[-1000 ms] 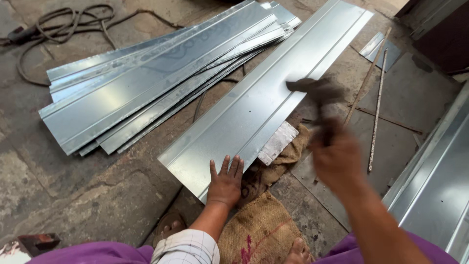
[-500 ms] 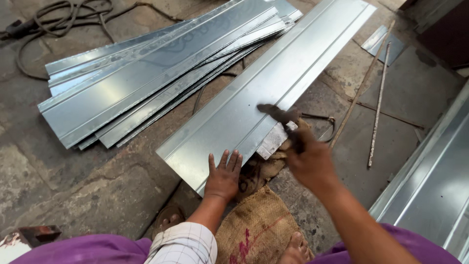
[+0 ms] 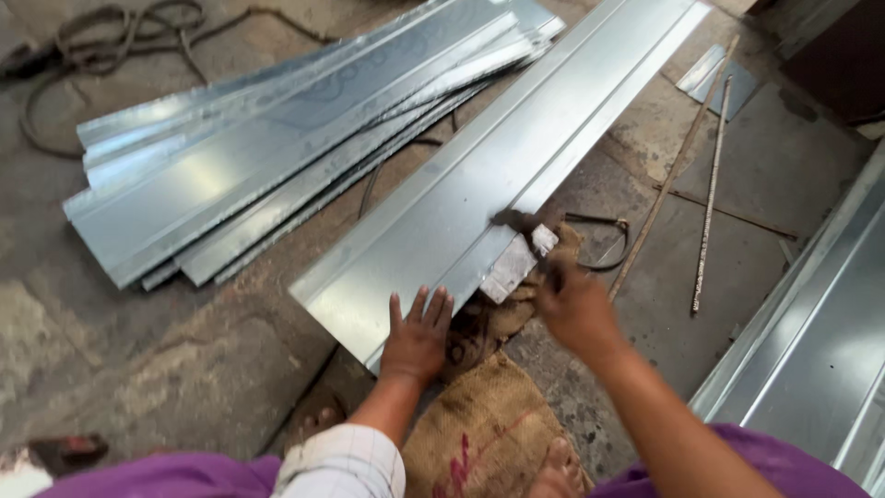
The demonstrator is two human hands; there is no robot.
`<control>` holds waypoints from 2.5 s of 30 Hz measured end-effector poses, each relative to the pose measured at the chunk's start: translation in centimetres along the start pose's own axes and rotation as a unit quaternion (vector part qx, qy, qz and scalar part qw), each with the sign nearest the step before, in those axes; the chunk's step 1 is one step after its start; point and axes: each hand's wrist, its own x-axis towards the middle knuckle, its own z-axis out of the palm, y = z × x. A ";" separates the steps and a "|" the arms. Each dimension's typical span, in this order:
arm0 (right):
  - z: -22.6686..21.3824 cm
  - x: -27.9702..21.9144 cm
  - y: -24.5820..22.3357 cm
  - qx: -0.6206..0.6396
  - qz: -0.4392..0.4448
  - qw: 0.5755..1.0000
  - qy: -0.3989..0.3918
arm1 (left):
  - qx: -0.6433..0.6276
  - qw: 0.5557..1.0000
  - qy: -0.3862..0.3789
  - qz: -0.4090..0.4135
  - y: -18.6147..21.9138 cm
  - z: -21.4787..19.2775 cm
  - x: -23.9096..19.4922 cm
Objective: The person hammers along the edges of long metal sheets to create small tabs or indents, handling one sheet at a time while sitting on the floor.
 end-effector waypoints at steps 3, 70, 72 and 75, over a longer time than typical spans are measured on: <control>-6.5 -1.6 -2.2 0.072 -0.253 0.938 0.226 | 0.023 1.000 0.017 0.000 0.0 0.7 -0.1; -10.1 -0.6 -0.5 0.109 -0.316 0.895 0.297 | 0.005 1.000 0.004 0.028 -1.7 0.7 -2.3; -11.3 -1.4 -0.6 0.225 -0.419 0.809 0.346 | 0.008 1.000 0.015 0.024 -1.5 1.2 -2.3; -5.7 0.9 0.5 0.250 -0.444 0.778 0.367 | 0.014 1.000 0.014 0.023 -1.8 1.5 -2.1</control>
